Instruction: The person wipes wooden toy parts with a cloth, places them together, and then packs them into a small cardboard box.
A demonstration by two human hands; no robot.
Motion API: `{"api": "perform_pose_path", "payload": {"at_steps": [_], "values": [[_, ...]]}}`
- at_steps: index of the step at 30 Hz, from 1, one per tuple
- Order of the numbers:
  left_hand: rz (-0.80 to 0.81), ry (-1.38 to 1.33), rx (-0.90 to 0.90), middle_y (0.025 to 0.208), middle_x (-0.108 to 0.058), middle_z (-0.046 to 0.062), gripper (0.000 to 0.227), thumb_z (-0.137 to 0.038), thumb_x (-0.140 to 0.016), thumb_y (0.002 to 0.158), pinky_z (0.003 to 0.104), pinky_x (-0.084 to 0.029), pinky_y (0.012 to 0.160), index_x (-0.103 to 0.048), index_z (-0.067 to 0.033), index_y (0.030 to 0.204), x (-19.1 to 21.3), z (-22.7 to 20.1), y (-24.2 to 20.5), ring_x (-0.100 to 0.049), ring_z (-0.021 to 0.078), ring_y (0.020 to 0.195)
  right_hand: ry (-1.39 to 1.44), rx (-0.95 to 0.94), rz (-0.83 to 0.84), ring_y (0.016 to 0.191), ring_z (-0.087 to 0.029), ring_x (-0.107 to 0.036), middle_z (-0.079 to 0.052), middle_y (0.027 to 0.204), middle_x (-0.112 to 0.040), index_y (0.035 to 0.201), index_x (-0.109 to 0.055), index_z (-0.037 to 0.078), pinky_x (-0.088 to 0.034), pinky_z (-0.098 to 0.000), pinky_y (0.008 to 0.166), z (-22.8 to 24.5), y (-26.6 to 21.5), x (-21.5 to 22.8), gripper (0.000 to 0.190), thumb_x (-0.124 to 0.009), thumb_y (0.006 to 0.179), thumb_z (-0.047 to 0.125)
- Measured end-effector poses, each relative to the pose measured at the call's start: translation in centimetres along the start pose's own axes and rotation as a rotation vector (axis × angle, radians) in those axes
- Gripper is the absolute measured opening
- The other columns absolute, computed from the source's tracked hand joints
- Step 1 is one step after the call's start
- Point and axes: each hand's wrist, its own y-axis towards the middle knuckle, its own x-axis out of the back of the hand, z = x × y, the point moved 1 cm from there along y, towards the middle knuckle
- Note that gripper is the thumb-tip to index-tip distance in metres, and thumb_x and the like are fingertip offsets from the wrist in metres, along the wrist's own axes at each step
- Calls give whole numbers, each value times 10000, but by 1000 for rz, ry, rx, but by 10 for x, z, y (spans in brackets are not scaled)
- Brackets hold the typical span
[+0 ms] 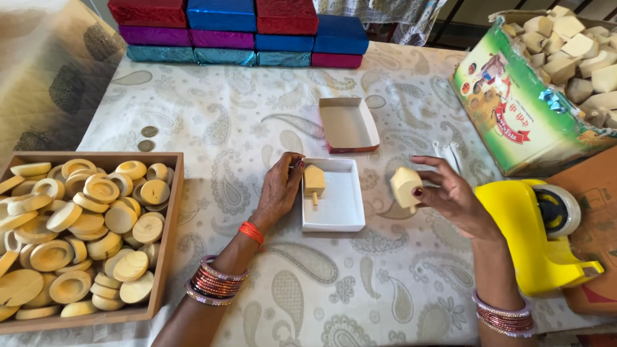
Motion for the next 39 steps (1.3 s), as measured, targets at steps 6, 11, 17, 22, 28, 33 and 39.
{"api": "perform_pose_path", "payload": {"at_steps": [6, 11, 17, 22, 28, 33, 39], "values": [[4, -6, -46, 1065, -728, 170, 253, -215, -548, 1038, 400, -549, 813, -600, -24, 1195, -2, 5, 1, -713, 275, 904, 197, 237, 373, 1117, -190, -681, -91, 1251, -659, 1450, -463, 78, -606, -355, 950, 72, -6, -72, 696, -783, 851, 228], [-15, -24, -74, 1089, -728, 181, 265, -210, -559, 1033, 407, -550, 805, -601, -14, 1206, -1, 6, 1, -713, 286, 906, -434, 318, 533, 1147, -198, -699, -61, 1314, -693, 1401, -558, 127, -561, -358, 975, 91, 6, -106, 603, -729, 869, 355], [-6, -37, -62, 1086, -728, 179, 272, -203, -564, 1019, 394, -556, 790, -600, -6, 1203, -3, 8, 2, -709, 281, 857, -489, 375, 520, 1224, -295, -636, -116, 1368, -646, 1439, -551, 135, -505, -413, 1016, 74, 17, -113, 571, -631, 950, 418], [-13, -34, -63, 1060, -732, 182, 269, -208, -570, 1027, 392, -551, 789, -607, -1, 1195, -2, 4, 2, -704, 269, 860, -493, 363, 570, 1197, -300, -639, -114, 1360, -644, 1440, -547, 135, -508, -419, 1010, 78, 13, -119, 598, -655, 922, 415], [7, -26, -24, 1051, -730, 181, 268, -218, -559, 1031, 399, -552, 787, -602, -2, 1184, -2, 3, 1, -711, 277, 858, -400, 358, 558, 1188, -276, -669, -103, 1372, -651, 1449, -533, 129, -543, -396, 1007, 64, 10, -122, 514, -628, 962, 260], [4, 11, -53, 1070, -725, 190, 252, -212, -555, 1035, 413, -551, 785, -597, -8, 1177, 1, -2, -1, -710, 302, 862, -394, 440, 514, 1200, -277, -677, -120, 1367, -671, 1438, -549, 104, -550, -395, 1012, 59, 8, -117, 495, -612, 948, 90], [-2, 36, -173, 1043, -678, 218, 235, -165, -528, 1029, 444, -546, 778, -610, -52, 1218, 0, -8, -6, -699, 352, 881, -501, 368, 507, 1116, -284, -688, -111, 1313, -684, 1418, -572, 124, -535, -417, 970, 54, 4, -124, 494, -655, 931, 141]]}}
